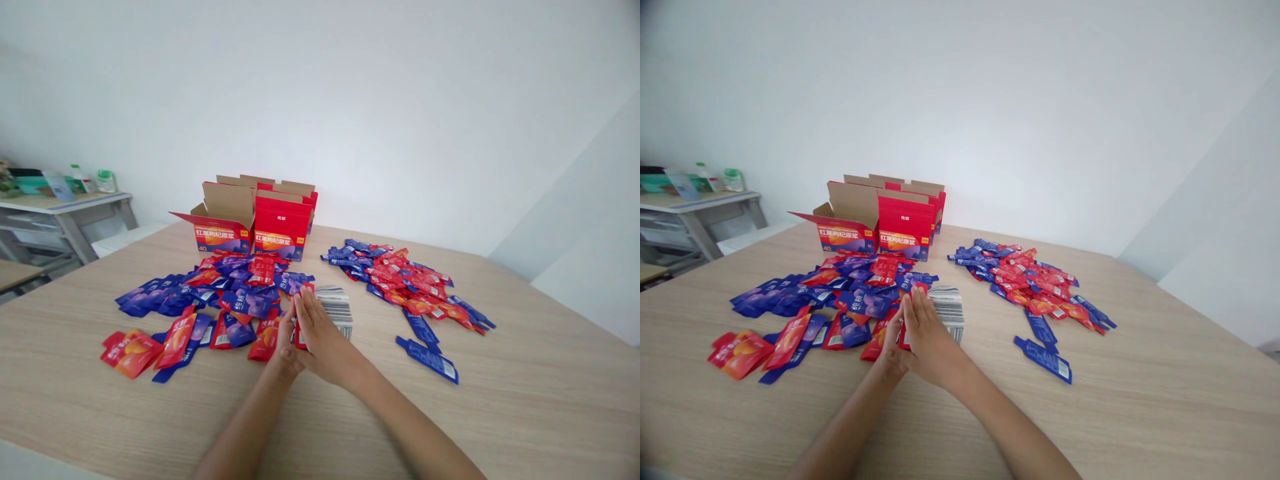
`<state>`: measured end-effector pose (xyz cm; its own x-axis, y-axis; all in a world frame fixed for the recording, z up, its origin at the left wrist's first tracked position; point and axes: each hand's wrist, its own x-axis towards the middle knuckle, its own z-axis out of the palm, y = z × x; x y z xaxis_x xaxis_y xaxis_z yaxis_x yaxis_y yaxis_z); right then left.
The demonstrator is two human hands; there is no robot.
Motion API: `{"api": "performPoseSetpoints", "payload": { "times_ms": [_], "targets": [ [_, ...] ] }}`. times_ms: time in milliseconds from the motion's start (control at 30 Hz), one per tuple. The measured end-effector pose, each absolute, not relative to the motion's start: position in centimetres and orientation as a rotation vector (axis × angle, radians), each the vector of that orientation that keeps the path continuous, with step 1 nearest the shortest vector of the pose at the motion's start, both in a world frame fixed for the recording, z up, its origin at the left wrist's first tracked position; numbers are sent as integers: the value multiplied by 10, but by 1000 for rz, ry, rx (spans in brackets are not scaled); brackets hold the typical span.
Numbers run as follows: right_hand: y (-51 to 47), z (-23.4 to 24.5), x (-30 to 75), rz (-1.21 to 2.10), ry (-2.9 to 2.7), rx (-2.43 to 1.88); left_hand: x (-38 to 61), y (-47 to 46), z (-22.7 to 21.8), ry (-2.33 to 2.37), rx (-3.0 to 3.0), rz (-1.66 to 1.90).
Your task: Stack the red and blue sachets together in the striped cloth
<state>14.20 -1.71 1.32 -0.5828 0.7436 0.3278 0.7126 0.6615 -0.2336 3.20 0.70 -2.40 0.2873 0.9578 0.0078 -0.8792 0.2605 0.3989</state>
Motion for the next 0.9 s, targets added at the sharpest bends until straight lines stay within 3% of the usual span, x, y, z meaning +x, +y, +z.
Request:
{"api": "performPoseSetpoints", "payload": {
  "times_ms": [200,367,533,667,800,900],
  "targets": [
    [-22,20,131,133,-2565,-1149,24,20,-19,378,229,1243],
    [-42,33,126,355,-2689,-854,-4,25,-23,457,140,1123],
    [-34,41,137,625,-2133,-898,7,21,-13,368,113,1219],
    [-12,27,143,255,-1780,-1090,19,19,-3,253,117,1215],
    [-2,18,147,-241,-2121,-1071,15,16,0,206,117,1211],
    [-4,19,150,-376,-2362,-975,13,14,0,226,110,1170]
  ]
}}
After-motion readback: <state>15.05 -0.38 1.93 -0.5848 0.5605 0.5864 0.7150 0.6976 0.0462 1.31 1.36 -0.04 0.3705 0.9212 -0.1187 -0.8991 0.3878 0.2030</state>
